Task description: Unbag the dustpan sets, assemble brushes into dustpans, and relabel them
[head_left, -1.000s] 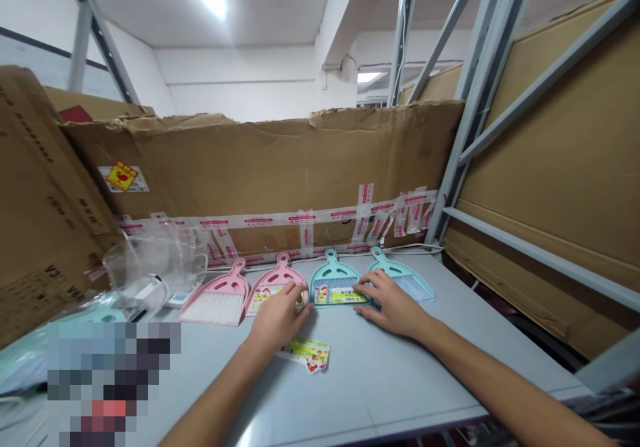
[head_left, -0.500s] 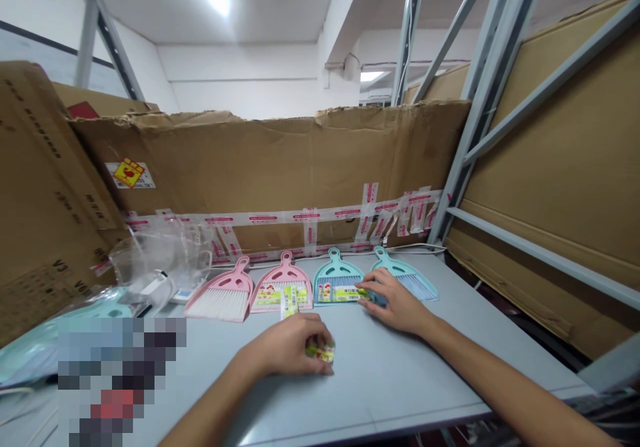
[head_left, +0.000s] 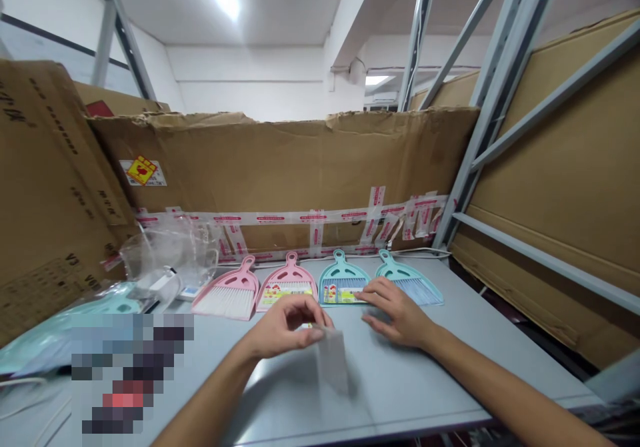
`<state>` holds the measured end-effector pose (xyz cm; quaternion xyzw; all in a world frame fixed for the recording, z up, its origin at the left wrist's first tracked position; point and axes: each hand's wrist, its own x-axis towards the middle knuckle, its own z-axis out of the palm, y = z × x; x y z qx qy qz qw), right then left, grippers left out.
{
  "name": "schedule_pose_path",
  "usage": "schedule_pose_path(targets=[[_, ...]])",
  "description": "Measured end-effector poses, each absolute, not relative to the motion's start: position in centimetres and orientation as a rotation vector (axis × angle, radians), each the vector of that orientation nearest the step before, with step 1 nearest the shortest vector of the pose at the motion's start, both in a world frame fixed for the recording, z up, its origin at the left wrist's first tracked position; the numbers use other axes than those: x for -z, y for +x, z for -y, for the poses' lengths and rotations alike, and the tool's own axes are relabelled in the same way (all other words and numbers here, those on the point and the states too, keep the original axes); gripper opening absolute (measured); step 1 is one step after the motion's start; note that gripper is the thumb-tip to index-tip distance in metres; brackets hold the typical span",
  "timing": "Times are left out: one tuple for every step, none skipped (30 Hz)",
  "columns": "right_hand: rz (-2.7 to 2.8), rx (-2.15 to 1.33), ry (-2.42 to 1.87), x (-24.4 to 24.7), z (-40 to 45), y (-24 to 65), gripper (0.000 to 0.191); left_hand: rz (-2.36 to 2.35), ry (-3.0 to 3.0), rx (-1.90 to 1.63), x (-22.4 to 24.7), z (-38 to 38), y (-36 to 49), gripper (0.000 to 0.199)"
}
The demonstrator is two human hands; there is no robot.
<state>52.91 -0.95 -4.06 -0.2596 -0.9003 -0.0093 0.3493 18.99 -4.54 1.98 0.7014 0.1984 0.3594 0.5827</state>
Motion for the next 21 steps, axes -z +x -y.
schedule_pose_path(targets=[[2.347, -0.009, -0.63, 3.8, 1.3, 52.6, 0.044, -0.478, 1.574, -0.903, -1.8, 4.2, 18.7, 0.035], [2.354, -0.054, -0.583, 3.5, 1.7, 52.1, 0.049, -0.498, 1.529, -0.963, -1.7, 3.8, 18.5, 0.038], [2.354, -0.111, -0.532, 3.2, 2.1, 51.5, 0.055, -0.519, 1.499, -1.016, -1.6, 3.5, 18.3, 0.039], [2.35, -0.176, -0.487, 2.7, 2.6, 50.7, 0.063, -0.535, 1.483, -1.059, -1.6, 3.2, 18.2, 0.041], [2.345, -0.24, -0.457, 2.2, 3.0, 49.8, 0.071, -0.542, 1.475, -1.102, -1.7, 3.1, 18.1, 0.043], [2.342, -0.29, -0.443, 1.7, 3.3, 48.7, 0.078, -0.539, 1.471, -1.139, -1.9, 3.1, 17.9, 0.045], [2.347, -0.317, -0.438, 1.2, 3.6, 47.5, 0.086, -0.53, 1.471, -1.17, -2.2, 3.2, 17.7, 0.047], [2.355, -0.308, -0.437, 0.7, 3.7, 46.3, 0.093, -0.524, 1.472, -1.194, -2.5, 3.3, 17.4, 0.052], [2.356, -0.261, -0.422, 0.4, 3.7, 45.0, 0.094, -0.525, 1.478, -1.203, -2.9, 3.6, 16.9, 0.057], [2.349, -0.187, -0.386, 0.0, 3.5, 43.7, 0.088, -0.538, 1.491, -1.196, -3.3, 3.9, 16.2, 0.062], [2.331, -0.107, -0.334, -0.2, 3.2, 42.5, 0.077, -0.566, 1.511, -1.175, -3.7, 4.2, 15.2, 0.065], [2.304, -0.036, -0.274, -0.5, 2.8, 41.4, 0.065, -0.602, 1.537, -1.141, -4.1, 4.6, 14.0, 0.067], [2.268, 0.016, -0.219, -0.7, 2.5, 40.3, 0.055, -0.648, 1.565, -1.118, -4.4, 4.8, 12.6, 0.066], [2.229, 0.049, -0.175, -0.9, 2.1, 39.3, 0.049, -0.693, 1.591, -1.096, -4.7, 5.0, 11.1, 0.065], [2.2, 0.068, -0.144, -1.1, 1.9, 38.3, 0.046, -0.736, 1.611, -1.09, -4.9, 5.2, 9.4, 0.064], [2.181, 0.083, -0.129, -1.4, 1.7, 37.3, 0.043, -0.781, 1.626, -1.095, -5.1, 5.3, 7.7, 0.062], [2.173, 0.099, -0.123, -1.6, 1.5, 36.3, 0.042, -0.825, 1.639, -1.082, -5.4, 5.4, 6.1, 0.06], [2.182, 0.117, -0.122, -1.8, 1.5, 35.3, 0.041, -0.866, 1.651, -1.08, -5.6, 5.4, 4.5, 0.057], [2.205, 0.138, -0.125, -1.9, 1.4, 34.2, 0.039, -0.902, 1.668, -1.07, -5.8, 5.5, 3.0, 0.054], [2.229, 0.16, -0.125, -2.0, 1.3, 33.2, 0.037, -0.938, 1.692, -1.049, -6.0, 5.5, 1.7, 0.05], [2.252, 0.183, -0.122, -1.9, 1.2, 32.1, 0.034, -0.987, 1.724, -1.006, -6.1, 5.5, 0.5, 0.045]])
